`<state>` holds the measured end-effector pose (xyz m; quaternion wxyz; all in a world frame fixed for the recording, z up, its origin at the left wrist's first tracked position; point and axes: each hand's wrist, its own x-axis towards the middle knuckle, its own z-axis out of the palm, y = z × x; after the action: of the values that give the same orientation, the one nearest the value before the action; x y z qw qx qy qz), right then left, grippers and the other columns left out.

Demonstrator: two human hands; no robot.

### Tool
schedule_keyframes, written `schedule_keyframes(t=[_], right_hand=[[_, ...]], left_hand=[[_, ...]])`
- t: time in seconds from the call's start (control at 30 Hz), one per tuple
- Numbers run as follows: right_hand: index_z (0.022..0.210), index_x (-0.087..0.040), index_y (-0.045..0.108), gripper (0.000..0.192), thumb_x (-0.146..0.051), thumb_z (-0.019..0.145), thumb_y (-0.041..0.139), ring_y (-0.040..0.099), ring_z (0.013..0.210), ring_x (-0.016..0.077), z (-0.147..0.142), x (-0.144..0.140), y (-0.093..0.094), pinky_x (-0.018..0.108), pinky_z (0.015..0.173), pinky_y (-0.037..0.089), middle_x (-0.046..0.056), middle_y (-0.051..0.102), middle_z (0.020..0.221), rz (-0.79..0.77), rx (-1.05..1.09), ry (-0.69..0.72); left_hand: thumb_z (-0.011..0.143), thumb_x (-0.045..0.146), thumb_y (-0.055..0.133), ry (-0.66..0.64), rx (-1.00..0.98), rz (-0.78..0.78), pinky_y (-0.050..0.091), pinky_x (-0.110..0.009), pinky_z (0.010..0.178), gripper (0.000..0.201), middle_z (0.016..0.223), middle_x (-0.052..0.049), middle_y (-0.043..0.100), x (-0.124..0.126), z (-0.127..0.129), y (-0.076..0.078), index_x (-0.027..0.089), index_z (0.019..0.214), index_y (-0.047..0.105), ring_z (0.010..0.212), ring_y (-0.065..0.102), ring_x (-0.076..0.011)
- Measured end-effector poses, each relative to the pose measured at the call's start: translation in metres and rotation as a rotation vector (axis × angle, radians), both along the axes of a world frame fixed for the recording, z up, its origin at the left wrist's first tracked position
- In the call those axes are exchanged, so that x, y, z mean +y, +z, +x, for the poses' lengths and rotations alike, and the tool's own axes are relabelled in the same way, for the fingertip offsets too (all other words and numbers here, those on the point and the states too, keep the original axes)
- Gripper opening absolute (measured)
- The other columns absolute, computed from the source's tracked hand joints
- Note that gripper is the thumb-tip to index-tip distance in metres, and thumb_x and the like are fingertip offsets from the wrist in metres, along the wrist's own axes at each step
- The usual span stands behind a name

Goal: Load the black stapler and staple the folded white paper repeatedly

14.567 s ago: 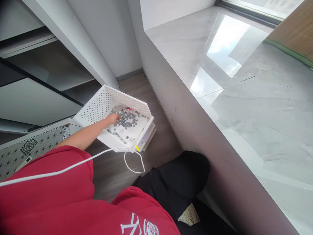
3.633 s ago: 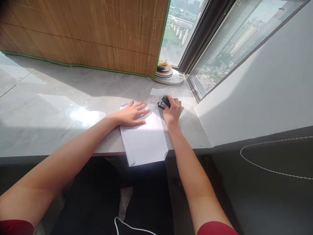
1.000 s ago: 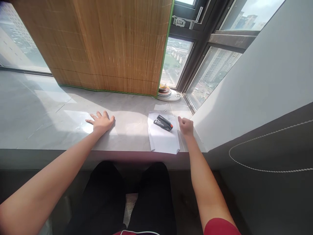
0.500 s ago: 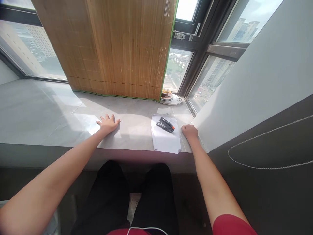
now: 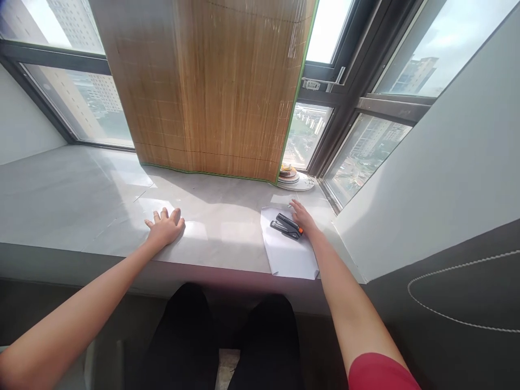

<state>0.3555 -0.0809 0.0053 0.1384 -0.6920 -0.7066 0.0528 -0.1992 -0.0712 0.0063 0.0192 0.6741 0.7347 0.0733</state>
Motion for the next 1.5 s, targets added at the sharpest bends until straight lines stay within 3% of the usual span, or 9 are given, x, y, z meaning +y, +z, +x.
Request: schedule_keyframes(t=[0.27, 0.43, 0.57, 0.73, 0.97, 1.1, 1.2, 1.33, 1.5], right_hand=[[0.169, -0.007, 0.04, 0.063, -0.034, 0.112, 0.035, 0.024, 0.17, 0.034, -0.055, 0.02, -0.009, 0.055, 0.138, 0.02, 0.023, 0.029, 0.18, -0.138, -0.042, -0.081], [0.168, -0.013, 0.042, 0.058, -0.031, 0.113, 0.034, 0.023, 0.171, 0.0332, -0.141, 0.039, -0.007, 0.06, 0.137, 0.019, 0.021, 0.028, 0.181, -0.099, -0.034, -0.06], [0.16, -0.016, 0.051, 0.051, -0.026, 0.112, 0.041, 0.029, 0.169, 0.0327, -0.223, 0.063, -0.006, 0.06, 0.136, 0.019, 0.021, 0.033, 0.179, -0.032, -0.002, 0.046], [0.154, -0.016, 0.055, 0.043, -0.026, 0.113, 0.05, 0.037, 0.165, 0.0304, -0.3, 0.089, -0.008, 0.062, 0.133, 0.024, 0.02, 0.042, 0.175, 0.043, 0.061, 0.135], [0.149, -0.016, 0.062, 0.044, -0.032, 0.109, 0.065, 0.046, 0.158, 0.0332, -0.352, 0.11, -0.01, 0.066, 0.131, 0.031, 0.016, 0.053, 0.167, 0.091, 0.118, 0.17], [0.156, -0.017, 0.055, 0.048, -0.023, 0.108, 0.058, 0.039, 0.162, 0.0277, -0.356, 0.107, -0.001, 0.058, 0.132, 0.03, 0.015, 0.047, 0.173, 0.098, 0.135, 0.191], [0.149, -0.021, 0.065, 0.042, -0.028, 0.11, 0.049, 0.049, 0.154, 0.0252, -0.336, 0.095, 0.012, 0.041, 0.124, 0.04, 0.012, 0.06, 0.163, 0.126, 0.129, 0.104], [0.103, -0.015, 0.083, 0.049, -0.033, 0.111, 0.038, 0.074, 0.107, 0.03, -0.261, 0.062, 0.023, 0.035, 0.092, 0.051, 0.019, 0.081, 0.105, 0.058, 0.071, -0.115], [0.088, -0.012, 0.084, 0.042, -0.025, 0.105, 0.048, 0.075, 0.106, 0.0338, -0.167, 0.019, 0.011, 0.035, 0.088, 0.047, 0.023, 0.079, 0.094, -0.023, -0.029, -0.283]], left_hand=[[0.109, 0.049, 0.031, 0.003, -0.026, -0.009, 0.016, -0.084, 0.123, 0.065, 0.178, -0.029, 0.029, -0.004, 0.001, 0.002, 0.021, 0.166, 0.047, 0.165, 0.019, -0.0577], [0.11, 0.053, 0.029, -0.024, 0.016, -0.045, 0.021, -0.082, 0.122, 0.069, 0.179, -0.027, 0.027, 0.005, -0.012, 0.004, 0.025, 0.171, 0.043, 0.165, 0.021, -0.0571], [0.106, 0.057, 0.039, -0.281, 0.101, -0.165, 0.027, -0.073, 0.126, 0.07, 0.178, -0.016, 0.038, 0.017, -0.058, 0.014, 0.034, 0.173, 0.042, 0.163, 0.031, -0.0491], [0.109, 0.06, 0.025, -0.075, 0.078, -0.12, 0.013, -0.085, 0.124, 0.076, 0.186, -0.015, 0.013, 0.019, -0.094, 0.007, 0.029, 0.179, 0.027, 0.168, 0.009, -0.0549], [0.109, 0.06, 0.029, -0.096, 0.062, -0.102, 0.014, -0.083, 0.126, 0.078, 0.186, -0.017, 0.013, 0.019, -0.091, 0.0, 0.026, 0.179, 0.028, 0.169, 0.011, -0.0543], [0.108, 0.062, 0.03, -0.091, 0.058, -0.123, 0.015, -0.083, 0.126, 0.079, 0.186, -0.016, 0.013, 0.018, -0.091, 0.005, 0.027, 0.179, 0.028, 0.169, 0.01, -0.0541], [0.108, 0.066, 0.025, -0.096, 0.06, -0.142, 0.013, -0.082, 0.127, 0.081, 0.187, -0.015, 0.01, 0.019, -0.092, 0.003, 0.028, 0.179, 0.025, 0.169, 0.008, -0.054], [0.107, 0.069, 0.024, -0.101, 0.052, -0.125, 0.013, -0.082, 0.127, 0.082, 0.187, -0.014, 0.009, 0.022, -0.096, -0.003, 0.029, 0.179, 0.026, 0.169, 0.008, -0.0529], [0.107, 0.068, 0.025, -0.109, 0.043, -0.104, 0.013, -0.082, 0.126, 0.082, 0.187, -0.014, 0.011, 0.022, -0.096, -0.005, 0.029, 0.179, 0.027, 0.169, 0.009, -0.0537]])
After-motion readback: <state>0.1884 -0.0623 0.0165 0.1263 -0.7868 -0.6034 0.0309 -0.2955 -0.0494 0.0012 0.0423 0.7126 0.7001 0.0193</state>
